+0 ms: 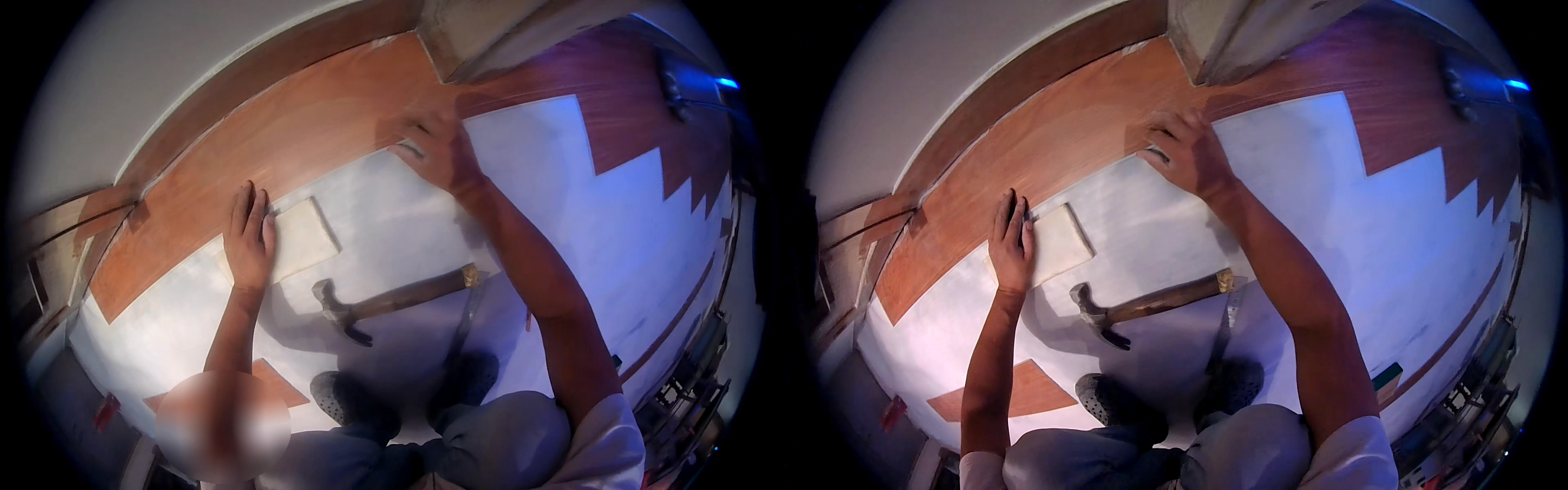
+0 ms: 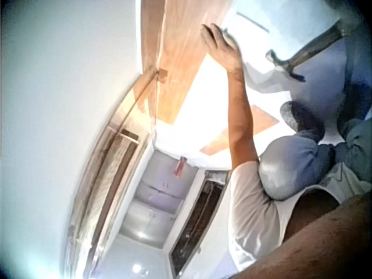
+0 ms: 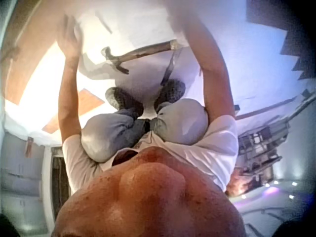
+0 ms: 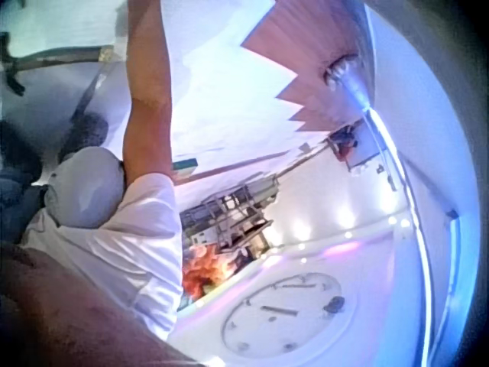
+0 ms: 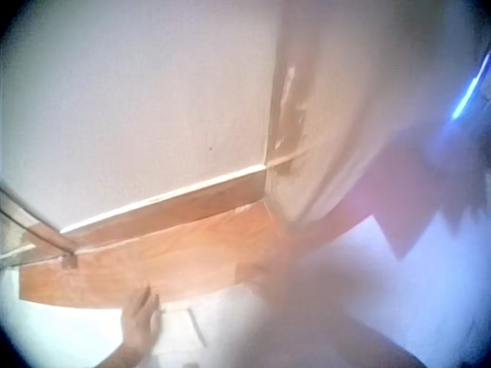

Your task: The person positions and aligns wood-patterned laminate planks on a floor, marks them with a pencil and a square, and hammers them into place using a tapping block.

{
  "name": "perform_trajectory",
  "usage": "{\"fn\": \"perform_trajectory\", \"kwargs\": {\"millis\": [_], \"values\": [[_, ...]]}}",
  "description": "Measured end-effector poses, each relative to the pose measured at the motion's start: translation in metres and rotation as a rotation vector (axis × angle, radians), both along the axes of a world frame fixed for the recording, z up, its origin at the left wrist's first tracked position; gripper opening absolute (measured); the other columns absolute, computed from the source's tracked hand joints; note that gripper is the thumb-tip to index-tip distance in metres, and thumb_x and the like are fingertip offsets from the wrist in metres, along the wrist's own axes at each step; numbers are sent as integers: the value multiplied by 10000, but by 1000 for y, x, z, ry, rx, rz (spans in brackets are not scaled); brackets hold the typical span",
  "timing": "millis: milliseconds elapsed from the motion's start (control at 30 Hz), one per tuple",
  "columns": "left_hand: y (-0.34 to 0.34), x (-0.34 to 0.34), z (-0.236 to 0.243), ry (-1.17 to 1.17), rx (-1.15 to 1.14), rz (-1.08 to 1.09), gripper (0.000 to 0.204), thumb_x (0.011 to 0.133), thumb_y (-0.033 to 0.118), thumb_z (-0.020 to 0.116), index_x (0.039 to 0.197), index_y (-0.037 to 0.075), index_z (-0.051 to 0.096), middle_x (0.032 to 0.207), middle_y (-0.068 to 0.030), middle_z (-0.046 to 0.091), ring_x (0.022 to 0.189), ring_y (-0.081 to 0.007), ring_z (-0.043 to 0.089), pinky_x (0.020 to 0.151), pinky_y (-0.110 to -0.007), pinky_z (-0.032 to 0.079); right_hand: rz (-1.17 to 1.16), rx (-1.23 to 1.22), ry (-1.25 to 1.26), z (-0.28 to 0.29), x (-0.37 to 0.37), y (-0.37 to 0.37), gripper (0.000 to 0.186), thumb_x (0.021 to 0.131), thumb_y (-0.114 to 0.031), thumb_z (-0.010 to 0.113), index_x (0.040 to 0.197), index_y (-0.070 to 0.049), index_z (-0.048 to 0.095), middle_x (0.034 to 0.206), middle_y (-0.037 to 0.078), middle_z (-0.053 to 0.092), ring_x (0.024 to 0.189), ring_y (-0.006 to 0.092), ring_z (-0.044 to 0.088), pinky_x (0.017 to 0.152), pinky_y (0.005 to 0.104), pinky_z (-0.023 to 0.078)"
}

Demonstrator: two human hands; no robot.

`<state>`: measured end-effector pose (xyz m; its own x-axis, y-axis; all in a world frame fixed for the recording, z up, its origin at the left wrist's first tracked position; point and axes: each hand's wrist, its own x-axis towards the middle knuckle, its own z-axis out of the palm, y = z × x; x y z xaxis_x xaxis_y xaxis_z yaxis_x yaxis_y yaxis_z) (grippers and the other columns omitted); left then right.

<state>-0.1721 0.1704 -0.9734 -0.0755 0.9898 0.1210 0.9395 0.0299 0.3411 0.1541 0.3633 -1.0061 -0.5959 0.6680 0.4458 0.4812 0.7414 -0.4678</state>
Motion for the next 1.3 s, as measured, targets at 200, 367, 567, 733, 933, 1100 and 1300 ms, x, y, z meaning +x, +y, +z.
{"fn": "perform_trajectory", "kwargs": {"millis": [200,367,567,733,933,1100,1300], "values": [[-2,1,0,-18,15,-1,395,991,71,583,1380,35,645,1504,-192,545,1390,-374,510,1157,-442,410,30,-46,39,-3,1,-2,193,791,-238,822,950,-164,741,1095,-8,677,1075,248,608,975,429,460],[-2,5,-6,24,26,-26,397,989,91,574,1374,33,650,1494,-183,554,1371,-369,524,1147,-455,426,-45,-104,-79,-15,6,1,225,806,-304,800,962,-153,738,1107,25,656,1111,268,569,1046,448,421],[-6,0,-4,62,-22,-42,398,1058,151,495,1413,21,620,1543,-180,511,1416,-353,492,1172,-419,407,-113,-105,-122,1,0,-6,358,838,-382,771,1082,-125,721,1181,55,633,1184,298,537,1104,466,397],[-1,10,13,106,-100,-58,406,1029,171,578,1391,-8,618,1536,-199,503,1406,-347,495,1164,-426,418,-209,-50,-178,14,-3,-22,411,894,-399,726,1139,-70,700,1228,111,626,1234,323,521,1118,472,398],[-17,-9,23,45,-154,-156,633,948,286,714,1470,-18,525,1572,-222,446,1460,-377,417,1204,-446,358,-44,-170,-147,32,-4,-145,504,912,-387,710,1231,-2,647,1321,156,595,1296,332,498,1105,466,405],[-47,-6,46,-74,-272,-260,927,782,380,864,1527,12,454,1629,-211,369,1477,-390,385,1216,-467,333,153,-276,-215,48,27,-248,468,899,-335,702,1233,-12,637,1247,139,622,1209,320,549,1082,442,408],[-60,-10,55,149,-330,-240,1081,694,301,891,1606,105,344,1535,-188,459,1380,-394,437,1193,-497,331,275,-283,-401,50,-10,-256,172,836,-146,643,965,-33,655,975,113,632,1042,315,601,904,439,489]]}}
